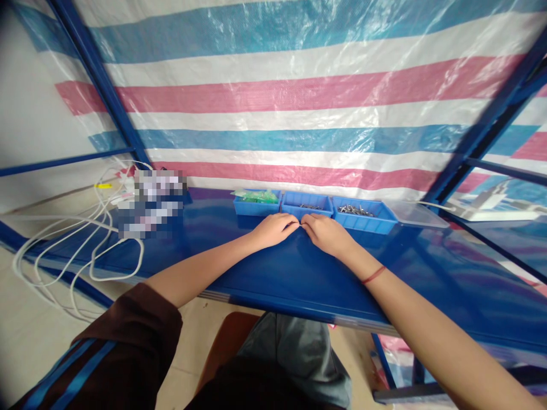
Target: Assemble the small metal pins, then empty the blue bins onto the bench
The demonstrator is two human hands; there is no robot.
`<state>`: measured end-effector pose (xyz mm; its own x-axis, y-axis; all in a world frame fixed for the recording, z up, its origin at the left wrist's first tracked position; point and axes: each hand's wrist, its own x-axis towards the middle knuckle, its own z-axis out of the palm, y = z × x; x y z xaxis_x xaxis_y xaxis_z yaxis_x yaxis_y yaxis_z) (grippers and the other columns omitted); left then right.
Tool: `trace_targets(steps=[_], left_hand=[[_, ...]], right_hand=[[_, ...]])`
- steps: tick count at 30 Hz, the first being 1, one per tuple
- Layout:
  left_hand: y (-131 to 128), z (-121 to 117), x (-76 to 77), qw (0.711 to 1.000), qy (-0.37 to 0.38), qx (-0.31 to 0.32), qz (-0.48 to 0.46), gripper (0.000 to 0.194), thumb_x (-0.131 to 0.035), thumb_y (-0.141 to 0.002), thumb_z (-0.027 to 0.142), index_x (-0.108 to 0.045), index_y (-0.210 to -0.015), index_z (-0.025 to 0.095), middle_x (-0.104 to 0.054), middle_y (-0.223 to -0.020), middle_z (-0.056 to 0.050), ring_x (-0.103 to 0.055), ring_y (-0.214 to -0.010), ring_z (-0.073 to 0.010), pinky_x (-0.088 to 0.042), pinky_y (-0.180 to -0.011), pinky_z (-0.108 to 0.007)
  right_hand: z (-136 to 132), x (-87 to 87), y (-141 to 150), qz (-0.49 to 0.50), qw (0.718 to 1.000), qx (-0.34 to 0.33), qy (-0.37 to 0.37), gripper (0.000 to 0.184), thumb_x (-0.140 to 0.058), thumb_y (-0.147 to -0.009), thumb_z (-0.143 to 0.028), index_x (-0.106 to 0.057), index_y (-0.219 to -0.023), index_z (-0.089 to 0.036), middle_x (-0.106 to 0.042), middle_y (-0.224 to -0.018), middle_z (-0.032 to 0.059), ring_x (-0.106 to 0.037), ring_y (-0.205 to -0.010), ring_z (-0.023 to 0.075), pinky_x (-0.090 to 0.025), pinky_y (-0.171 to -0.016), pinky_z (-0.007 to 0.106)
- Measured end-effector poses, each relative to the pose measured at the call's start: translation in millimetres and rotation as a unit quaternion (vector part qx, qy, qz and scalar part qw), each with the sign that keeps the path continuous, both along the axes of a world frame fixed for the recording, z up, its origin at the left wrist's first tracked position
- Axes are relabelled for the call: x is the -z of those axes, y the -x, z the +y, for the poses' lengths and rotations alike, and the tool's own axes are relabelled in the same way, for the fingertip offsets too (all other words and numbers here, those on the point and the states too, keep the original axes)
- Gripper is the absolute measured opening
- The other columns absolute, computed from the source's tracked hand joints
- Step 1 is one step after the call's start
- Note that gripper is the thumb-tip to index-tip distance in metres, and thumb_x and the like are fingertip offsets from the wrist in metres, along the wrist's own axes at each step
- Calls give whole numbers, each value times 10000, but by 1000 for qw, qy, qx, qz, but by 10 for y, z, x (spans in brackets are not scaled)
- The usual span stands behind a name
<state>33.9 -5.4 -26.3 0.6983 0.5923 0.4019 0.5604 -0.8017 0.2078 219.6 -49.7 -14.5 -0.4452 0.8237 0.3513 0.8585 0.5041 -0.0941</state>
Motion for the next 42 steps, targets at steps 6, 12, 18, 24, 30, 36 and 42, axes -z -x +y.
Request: trace_targets(steps=[6, 12, 18, 24, 30, 36, 42], left_hand=[[-16, 67, -3, 984, 102, 44, -141, 199, -392, -932, 234, -573, -895, 161, -670, -912, -48, -630, -881, -163, -466, -833, -296], [-80, 94, 46, 932, 253, 94, -240, 197, -383, -938, 276, -526, -885, 152, -655, -896, -56, -622, -867, -133, -465, -862, -292], [-97, 57, 56, 920, 299, 115, -226, 212, -415, -928, 304, -557, -938, 147, -653, -918, -57, -612, -865, -136, -454, -868, -310], [-68, 50, 15, 929, 237, 84, -270, 180, -538, -857, 337, -565, -873, 160, -641, -885, -25, -593, -786, -124, -463, -802, -292], [-49, 4, -64, 936, 174, 54, -300, 190, -562, -843, 352, -575, -824, 164, -653, -845, -22, -598, -780, -128, -475, -773, -278], [-15, 13, -50, 965, 109, 70, -226, 207, -482, -897, 344, -597, -890, 172, -668, -881, -27, -602, -765, -123, -473, -766, -261], [25, -5, -20, 992, 21, 84, -93, 177, -481, -898, 290, -618, -956, 194, -666, -906, -25, -613, -804, -134, -457, -772, -255]], right_hand=[[7, -81, 14, 303, 951, -28, 50, 311, -575, -815, -476, -643, -922, -192, -711, -859, 77, -655, -745, 205, -516, -666, 331], [-9, -136, 37, 456, 883, -29, 105, 448, -683, -679, -591, -645, -870, -187, -693, -743, 52, -634, -647, 168, -527, -593, 303], [-24, -142, 23, 376, 924, -29, 72, 403, -641, -741, -560, -670, -843, -170, -708, -770, 69, -651, -716, 194, -518, -635, 310], [-21, -138, 11, 337, 941, -25, 3, 366, -584, -804, -513, -694, -916, -182, -731, -871, 76, -673, -778, 213, -527, -703, 334], [-19, -140, -12, 221, 975, -3, -25, 288, -496, -860, -399, -686, -853, -184, -727, -850, 66, -651, -713, 199, -483, -638, 308], [24, -258, -239, 242, 957, 140, -75, 265, -445, -820, -329, -662, -803, -177, -702, -801, 58, -623, -722, 194, -442, -657, 282], [86, -302, -795, 126, 910, 379, -112, 290, -440, -800, -302, -678, -856, -146, -698, -834, 136, -621, -818, 255, -404, -711, 322]])
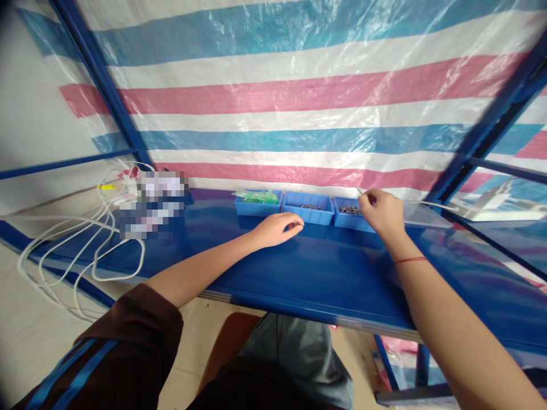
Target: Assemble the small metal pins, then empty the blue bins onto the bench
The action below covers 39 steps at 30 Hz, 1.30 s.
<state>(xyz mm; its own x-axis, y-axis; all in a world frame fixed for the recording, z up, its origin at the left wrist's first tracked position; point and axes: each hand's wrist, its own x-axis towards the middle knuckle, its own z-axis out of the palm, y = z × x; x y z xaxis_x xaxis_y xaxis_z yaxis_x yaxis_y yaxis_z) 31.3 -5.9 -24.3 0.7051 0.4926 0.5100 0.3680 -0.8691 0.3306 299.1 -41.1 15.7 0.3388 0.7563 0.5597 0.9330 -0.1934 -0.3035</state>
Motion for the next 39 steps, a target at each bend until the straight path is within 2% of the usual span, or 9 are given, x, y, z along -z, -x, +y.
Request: trace_targets(steps=[4, 9, 12, 15, 21, 27, 31, 36, 39], left_hand=[[18, -13, -38, 995, -67, -38, 69, 199, -457, -906, 271, -642, -910, 198, -659, -904, -31, -593, -885, -167, -430, -822, -290], [117, 78, -86, 959, -117, -254, 40, 186, -483, -881, 283, -637, -966, 222, -592, -1064, -70, -478, -1065, -263, -374, -874, -406], [186, 142, -109, 942, -128, -309, 18, 210, -493, -874, 307, -607, -1033, 230, -543, -1117, -92, -437, -1085, -292, -349, -879, -442], [228, 168, -154, 935, -131, -329, 10, 231, -484, -879, 333, -589, -1054, 226, -519, -1127, -111, -425, -1078, -306, -334, -883, -454], [286, 198, -224, 932, -150, -328, -7, 323, -499, -873, 413, -579, -1129, 234, -460, -1234, -123, -377, -1150, -323, -304, -924, -452], [304, 299, -113, 958, -118, -258, 45, 319, -475, -892, 471, -630, -1110, 299, -566, -1105, -67, -413, -1094, -278, -321, -904, -409], [299, 372, -80, 966, -133, -217, 52, 315, -503, -881, 474, -641, -1061, 256, -606, -1039, -57, -447, -1045, -250, -332, -900, -377], [351, 475, -92, 976, -125, -165, 71, 278, -496, -899, 425, -634, -1026, 221, -630, -999, -51, -506, -950, -207, -358, -893, -337], [348, 414, -131, 972, -136, -183, 57, 285, -499, -897, 417, -633, -1070, 234, -625, -1044, -64, -499, -1006, -231, -353, -909, -365]], right_hand=[[93, 117, -171, -93, 992, 28, 76, 390, -437, -821, -403, -675, -988, -143, -681, -1011, 185, -575, -965, 354, -394, -753, 413], [167, 216, 49, -117, 983, -137, -39, 377, -421, -862, -360, -661, -1000, -105, -690, -904, 153, -596, -884, 272, -388, -877, 399], [174, 300, 256, -145, 964, -219, -39, 393, -451, -872, -410, -647, -1102, -159, -663, -976, 147, -578, -919, 289, -407, -873, 433], [179, 390, 344, -173, 958, -227, -21, 382, -445, -887, -406, -682, -1079, -176, -610, -1032, 173, -554, -921, 308, -424, -853, 464], [233, 455, 270, -166, 953, -251, -23, 343, -459, -888, -326, -728, -1020, -159, -595, -1039, 165, -552, -907, 288, -441, -878, 438], [248, 358, 175, -131, 948, -289, -11, 312, -522, -853, -319, -706, -1058, -173, -616, -1070, 142, -594, -959, 268, -454, -922, 422], [218, 256, -7, -41, 957, -287, 12, 456, -631, -760, -362, -598, -1174, -173, -661, -1011, 108, -645, -813, 217, -520, -787, 373], [194, 220, -144, -46, 959, -264, 94, 258, -575, -733, -231, -638, -971, -154, -710, -895, 102, -668, -839, 238, -508, -758, 350], [150, 153, -82, -86, 959, -262, 60, 253, -573, -730, -234, -642, -962, -161, -705, -897, 105, -655, -826, 243, -491, -759, 354]])
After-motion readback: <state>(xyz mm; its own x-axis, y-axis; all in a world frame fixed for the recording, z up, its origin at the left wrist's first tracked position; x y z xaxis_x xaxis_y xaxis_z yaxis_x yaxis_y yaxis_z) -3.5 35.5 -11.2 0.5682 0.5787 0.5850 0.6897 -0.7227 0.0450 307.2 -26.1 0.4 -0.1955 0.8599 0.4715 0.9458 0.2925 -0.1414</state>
